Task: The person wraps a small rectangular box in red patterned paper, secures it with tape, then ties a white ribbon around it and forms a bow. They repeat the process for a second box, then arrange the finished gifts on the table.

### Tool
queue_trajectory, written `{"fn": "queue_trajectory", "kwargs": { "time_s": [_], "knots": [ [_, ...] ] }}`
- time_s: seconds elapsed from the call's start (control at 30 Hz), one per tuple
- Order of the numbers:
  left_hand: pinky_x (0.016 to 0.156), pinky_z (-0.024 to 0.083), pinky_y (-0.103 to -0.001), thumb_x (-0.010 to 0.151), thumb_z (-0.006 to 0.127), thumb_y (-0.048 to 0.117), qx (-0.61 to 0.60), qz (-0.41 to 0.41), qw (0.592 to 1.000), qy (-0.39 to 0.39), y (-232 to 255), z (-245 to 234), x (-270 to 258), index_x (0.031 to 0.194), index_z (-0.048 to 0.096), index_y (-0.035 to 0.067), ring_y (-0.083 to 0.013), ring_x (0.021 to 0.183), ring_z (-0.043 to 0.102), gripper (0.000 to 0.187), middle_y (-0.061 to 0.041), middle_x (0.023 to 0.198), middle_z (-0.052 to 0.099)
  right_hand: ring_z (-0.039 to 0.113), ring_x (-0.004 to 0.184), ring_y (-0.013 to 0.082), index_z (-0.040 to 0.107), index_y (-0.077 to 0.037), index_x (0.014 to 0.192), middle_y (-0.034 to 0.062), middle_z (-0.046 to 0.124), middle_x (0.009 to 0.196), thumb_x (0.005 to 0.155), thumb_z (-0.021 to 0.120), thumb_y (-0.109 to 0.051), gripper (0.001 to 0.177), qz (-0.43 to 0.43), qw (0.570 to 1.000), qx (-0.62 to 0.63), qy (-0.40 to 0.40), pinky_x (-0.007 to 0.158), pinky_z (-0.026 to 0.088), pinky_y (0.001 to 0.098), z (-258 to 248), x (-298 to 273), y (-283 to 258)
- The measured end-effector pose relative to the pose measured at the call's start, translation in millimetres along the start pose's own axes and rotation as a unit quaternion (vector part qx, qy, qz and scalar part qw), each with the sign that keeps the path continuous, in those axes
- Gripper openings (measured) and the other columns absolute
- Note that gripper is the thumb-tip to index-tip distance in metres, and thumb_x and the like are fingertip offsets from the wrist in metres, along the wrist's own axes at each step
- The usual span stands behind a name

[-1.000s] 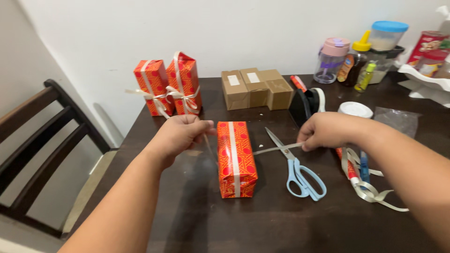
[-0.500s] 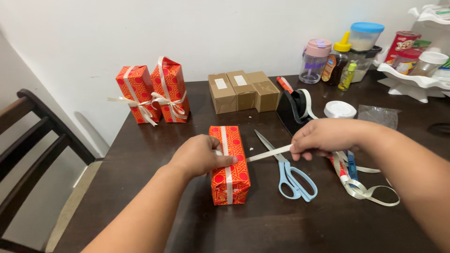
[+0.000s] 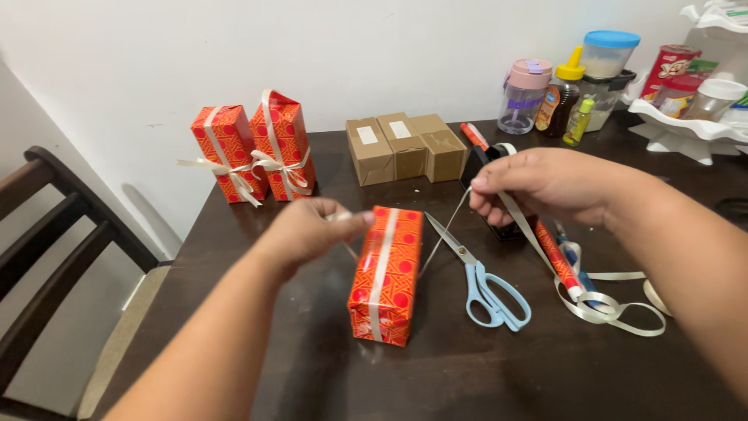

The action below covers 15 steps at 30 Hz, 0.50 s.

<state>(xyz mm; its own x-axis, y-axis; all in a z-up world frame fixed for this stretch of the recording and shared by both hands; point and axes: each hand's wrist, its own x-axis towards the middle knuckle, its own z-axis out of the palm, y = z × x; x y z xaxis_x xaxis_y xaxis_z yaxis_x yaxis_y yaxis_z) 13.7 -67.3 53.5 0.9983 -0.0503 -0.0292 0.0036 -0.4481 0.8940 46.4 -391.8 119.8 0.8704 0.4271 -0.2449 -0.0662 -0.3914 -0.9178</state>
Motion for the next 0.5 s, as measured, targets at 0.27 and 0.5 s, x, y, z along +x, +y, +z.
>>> {"fn": "queue_trajectory", "kwargs": {
  "time_s": [0.27, 0.5],
  "knots": [
    [0.051, 0.032, -0.024, 0.086, 0.077, 0.033, -0.143, -0.019, 0.989, -0.014, 14, -31, -14, 0.098, 0.081, 0.002, -0.0069, 0.055, 0.04, 0.033, 0.003, 0.066, 0.054, 0.063, 0.069, 0.0094, 0.076, -0.004, 0.094, 0.0019, 0.072, 0.079, 0.094, 0.064, -0.026, 0.025, -0.011, 0.998, -0.058, -0.008, 0.063, 0.051, 0.0254, 27, 18, -14],
    [0.071, 0.048, -0.018, 0.086, 0.072, 0.018, -0.178, 0.023, 0.984, 0.019, 14, -45, -18, 0.11, 0.077, 0.01, 0.0015, 0.084, 0.068, 0.026, 0.002, 0.099, 0.08, 0.067, 0.072, 0.0098, 0.074, -0.005, 0.097, 0.0022, 0.076, 0.084, 0.095, 0.062, -0.027, 0.025, -0.005, 0.995, -0.09, -0.031, 0.064, 0.054, 0.0258, 50, 22, -19]
  ]
}}
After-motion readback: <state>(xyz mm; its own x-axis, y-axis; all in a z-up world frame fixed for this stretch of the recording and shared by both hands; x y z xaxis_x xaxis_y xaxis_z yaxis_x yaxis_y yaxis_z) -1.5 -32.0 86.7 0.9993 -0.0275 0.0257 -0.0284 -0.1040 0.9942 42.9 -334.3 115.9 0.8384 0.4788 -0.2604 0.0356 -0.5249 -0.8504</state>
